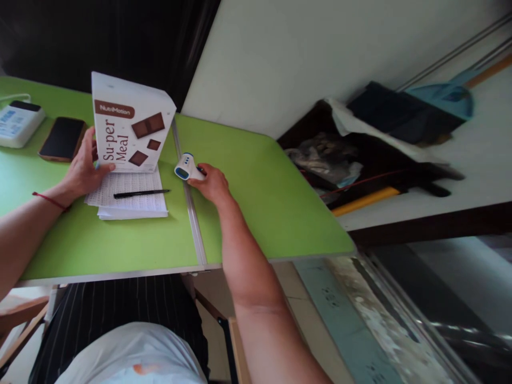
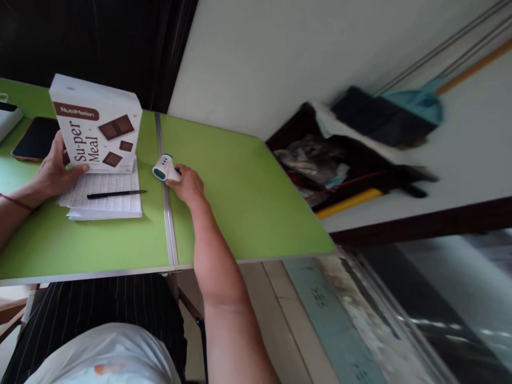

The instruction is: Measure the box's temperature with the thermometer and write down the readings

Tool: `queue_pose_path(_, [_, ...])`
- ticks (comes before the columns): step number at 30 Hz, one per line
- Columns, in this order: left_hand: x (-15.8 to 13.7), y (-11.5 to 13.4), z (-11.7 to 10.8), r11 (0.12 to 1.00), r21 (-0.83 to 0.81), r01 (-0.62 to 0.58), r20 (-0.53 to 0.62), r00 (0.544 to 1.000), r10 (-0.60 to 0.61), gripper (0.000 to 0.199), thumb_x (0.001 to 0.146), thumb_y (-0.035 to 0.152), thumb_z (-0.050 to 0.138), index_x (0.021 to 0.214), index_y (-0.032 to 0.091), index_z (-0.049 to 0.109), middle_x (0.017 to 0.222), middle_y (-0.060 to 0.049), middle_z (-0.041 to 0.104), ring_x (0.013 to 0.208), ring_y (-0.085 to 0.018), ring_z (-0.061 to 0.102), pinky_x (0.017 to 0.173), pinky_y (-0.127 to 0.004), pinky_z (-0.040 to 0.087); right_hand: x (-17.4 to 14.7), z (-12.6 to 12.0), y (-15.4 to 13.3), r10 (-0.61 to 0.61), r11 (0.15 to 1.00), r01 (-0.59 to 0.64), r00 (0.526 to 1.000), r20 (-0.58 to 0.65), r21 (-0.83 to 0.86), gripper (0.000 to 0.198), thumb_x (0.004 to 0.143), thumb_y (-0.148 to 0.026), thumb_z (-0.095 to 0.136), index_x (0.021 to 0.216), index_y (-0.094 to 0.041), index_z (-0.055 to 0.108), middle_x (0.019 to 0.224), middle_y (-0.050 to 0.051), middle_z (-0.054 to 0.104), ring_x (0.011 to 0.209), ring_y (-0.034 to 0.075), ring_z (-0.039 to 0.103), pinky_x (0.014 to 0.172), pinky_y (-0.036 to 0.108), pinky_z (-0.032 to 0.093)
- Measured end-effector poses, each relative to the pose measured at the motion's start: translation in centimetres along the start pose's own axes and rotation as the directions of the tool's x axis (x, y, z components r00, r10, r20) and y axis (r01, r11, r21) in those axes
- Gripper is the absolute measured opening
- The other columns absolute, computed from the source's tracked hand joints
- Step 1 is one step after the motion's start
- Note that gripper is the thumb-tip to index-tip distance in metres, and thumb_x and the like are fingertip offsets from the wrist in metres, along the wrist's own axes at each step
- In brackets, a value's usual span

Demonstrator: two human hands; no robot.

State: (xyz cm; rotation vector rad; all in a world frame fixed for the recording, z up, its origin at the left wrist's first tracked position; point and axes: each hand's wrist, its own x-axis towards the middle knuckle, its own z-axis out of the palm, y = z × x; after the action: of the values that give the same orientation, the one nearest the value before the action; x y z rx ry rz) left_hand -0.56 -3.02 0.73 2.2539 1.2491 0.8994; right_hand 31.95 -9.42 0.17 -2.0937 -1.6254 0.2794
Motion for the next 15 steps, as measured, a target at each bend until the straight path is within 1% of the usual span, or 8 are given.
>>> queue_pose_path(3, [-0.2, 1.3, -0.6, 0.985, 0.094, 0.141, -0.033, 0.990, -0.139, 0.072, 0.089, 0.030, 0.065, 0.149, 0.016, 0.029, 0.143, -0.009, 0.055, 0.116, -0.022, 0.059, 0.104, -0.043, 0.050, 0.0, 0.0, 0.0, -0.027, 0.998, 0.029, 0.999, 0.034, -0.061, 0.043, 0.083, -0.029, 0.076, 0.124, -0.020, 0.067, 0.117, 0.010, 0.072, 0.103, 0.026, 0.068, 0.089, 0.042, 0.054])
queue_pose_path(6, [-0.4, 2.4, -1.1, 0.955, 0.203, 0.217, -0.010, 0.976, -0.219, 0.064, 0.087, 0.031, 0.065, 0.144, 0.017, 0.038, 0.134, -0.007, 0.060, 0.106, -0.022, 0.060, 0.099, -0.042, 0.051, 0.0, 0.0, 0.4, -0.044, 0.995, 0.050, 0.997, 0.069, -0.090, 0.039, 0.085, -0.028, 0.074, 0.123, -0.020, 0.068, 0.115, 0.011, 0.071, 0.101, 0.027, 0.067, 0.089, 0.043, 0.054])
queue_pose_path(8, [-0.5, 3.0, -1.3, 0.927, 0.242, 0.287, -0.029, 0.957, -0.289, 0.065, 0.084, 0.030, 0.069, 0.140, 0.014, 0.042, 0.130, -0.011, 0.060, 0.101, -0.023, 0.059, 0.094, -0.041, 0.052, -0.1, 0.1, 0.5, -0.083, 0.991, 0.085, 0.996, 0.031, -0.107, 0.040, 0.083, -0.025, 0.075, 0.122, -0.018, 0.069, 0.117, 0.013, 0.069, 0.105, 0.029, 0.065, 0.092, 0.046, 0.052])
queue_pose_path(10, [-0.5, 3.4, -1.3, 0.885, 0.270, 0.379, -0.125, 0.925, -0.358, 0.065, 0.076, 0.028, 0.077, 0.130, 0.009, 0.047, 0.128, -0.016, 0.057, 0.100, -0.023, 0.057, 0.089, -0.039, 0.052, -0.3, 0.3, 0.2, -0.176, 0.981, 0.170, 0.982, -0.061, -0.097, 0.038, 0.083, -0.020, 0.075, 0.120, -0.018, 0.071, 0.118, 0.014, 0.068, 0.110, 0.030, 0.062, 0.097, 0.048, 0.050])
queue_pose_path(11, [-0.5, 3.5, -1.3, 0.870, 0.278, 0.407, -0.197, 0.911, -0.363, 0.062, 0.074, 0.026, 0.078, 0.124, 0.008, 0.049, 0.125, -0.017, 0.057, 0.098, -0.023, 0.056, 0.086, -0.037, 0.052, -0.6, 0.6, -0.2, -0.247, 0.968, 0.240, 0.964, -0.098, -0.074, 0.033, 0.084, -0.018, 0.072, 0.118, -0.018, 0.073, 0.116, 0.013, 0.068, 0.110, 0.029, 0.062, 0.098, 0.048, 0.049])
queue_pose_path(12, [-0.5, 3.7, -1.3, 0.866, 0.287, 0.410, -0.267, 0.902, -0.338, 0.055, 0.073, 0.025, 0.078, 0.118, 0.009, 0.050, 0.119, -0.015, 0.058, 0.094, -0.021, 0.056, 0.082, -0.034, 0.051, -0.9, 0.8, -0.6, -0.324, 0.946, 0.321, 0.940, -0.110, -0.042, 0.028, 0.087, -0.016, 0.069, 0.114, -0.018, 0.075, 0.113, 0.012, 0.068, 0.108, 0.027, 0.062, 0.098, 0.046, 0.049])
queue_pose_path(14, [-0.8, 4.1, -1.2, 0.884, 0.310, 0.349, -0.354, 0.906, -0.234, 0.039, 0.076, 0.024, 0.074, 0.107, 0.014, 0.053, 0.098, -0.006, 0.059, 0.080, -0.016, 0.054, 0.075, -0.030, 0.048, -1.7, 1.5, -1.7, -0.471, 0.881, 0.473, 0.880, -0.058, 0.026, 0.019, 0.091, -0.016, 0.065, 0.104, -0.019, 0.078, 0.102, 0.009, 0.069, 0.099, 0.023, 0.062, 0.095, 0.043, 0.050])
queue_pose_path(15, [-1.0, 4.3, -1.1, 0.899, 0.328, 0.291, -0.360, 0.918, -0.166, 0.031, 0.078, 0.024, 0.071, 0.101, 0.016, 0.053, 0.088, -0.002, 0.057, 0.074, -0.015, 0.052, 0.073, -0.029, 0.047, -2.1, 1.9, -2.3, -0.524, 0.851, 0.524, 0.852, -0.011, 0.041, 0.017, 0.091, -0.017, 0.066, 0.103, -0.020, 0.079, 0.099, 0.008, 0.069, 0.097, 0.023, 0.062, 0.093, 0.042, 0.049])
